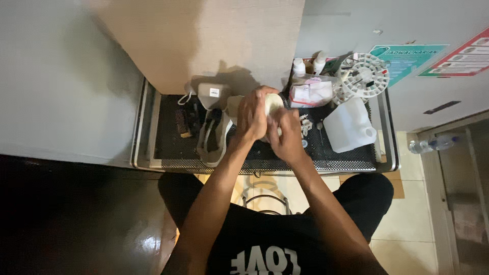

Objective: The person scrubs the sole of a white sneaker with a small brush, focusing on the textured bottom surface. They hold the shoe in their left hand and scrub with their right hand, occasionally rotating the shoe to reach different areas of the sole.

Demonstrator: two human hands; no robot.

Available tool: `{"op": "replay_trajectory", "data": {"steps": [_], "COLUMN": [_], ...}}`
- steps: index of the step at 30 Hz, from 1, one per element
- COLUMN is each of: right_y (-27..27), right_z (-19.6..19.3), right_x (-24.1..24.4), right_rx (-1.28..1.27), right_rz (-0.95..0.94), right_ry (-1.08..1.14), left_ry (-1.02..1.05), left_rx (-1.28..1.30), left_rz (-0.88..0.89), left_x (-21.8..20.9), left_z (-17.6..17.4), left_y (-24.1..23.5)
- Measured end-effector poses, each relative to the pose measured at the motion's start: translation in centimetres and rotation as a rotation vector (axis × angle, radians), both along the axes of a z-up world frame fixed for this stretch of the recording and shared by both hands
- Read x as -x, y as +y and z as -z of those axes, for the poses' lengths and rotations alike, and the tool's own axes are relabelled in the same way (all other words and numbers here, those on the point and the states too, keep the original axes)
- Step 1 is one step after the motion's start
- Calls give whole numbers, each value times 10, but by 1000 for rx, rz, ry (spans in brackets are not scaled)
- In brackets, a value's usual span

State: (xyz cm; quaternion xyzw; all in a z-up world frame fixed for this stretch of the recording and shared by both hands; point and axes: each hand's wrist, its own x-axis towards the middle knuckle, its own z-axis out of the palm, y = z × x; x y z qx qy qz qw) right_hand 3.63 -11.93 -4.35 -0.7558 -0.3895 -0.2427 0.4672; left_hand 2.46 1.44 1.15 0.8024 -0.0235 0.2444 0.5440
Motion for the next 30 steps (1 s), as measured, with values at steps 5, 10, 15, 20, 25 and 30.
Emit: {"op": "replay_trajectory", "data": {"steps": [5, 10, 15, 20, 25, 30], "right_y": [-21, -11, 8, -17, -27, 1], "right_z": [80, 46, -24, 39, 105, 4], "right_x": [28, 11, -7, 10, 25, 10], "right_rx": [75, -118, -136, 4, -30, -278], "right_rz": [-3, 21, 1, -21, 48, 105], "right_ry": [158, 228, 73, 135, 372, 248], "left_ry": [73, 133, 215, 330, 316, 331], "left_rx": [22, -13, -6, -26, -89, -55], "left_rz": [-56, -54, -25, 17, -2, 49], "left_x": [-8, -7, -11, -26, -10, -5], "left_z": [19, -1, -24, 0, -24, -43], "left_y": [14, -6, -10, 4, 2, -12]}}
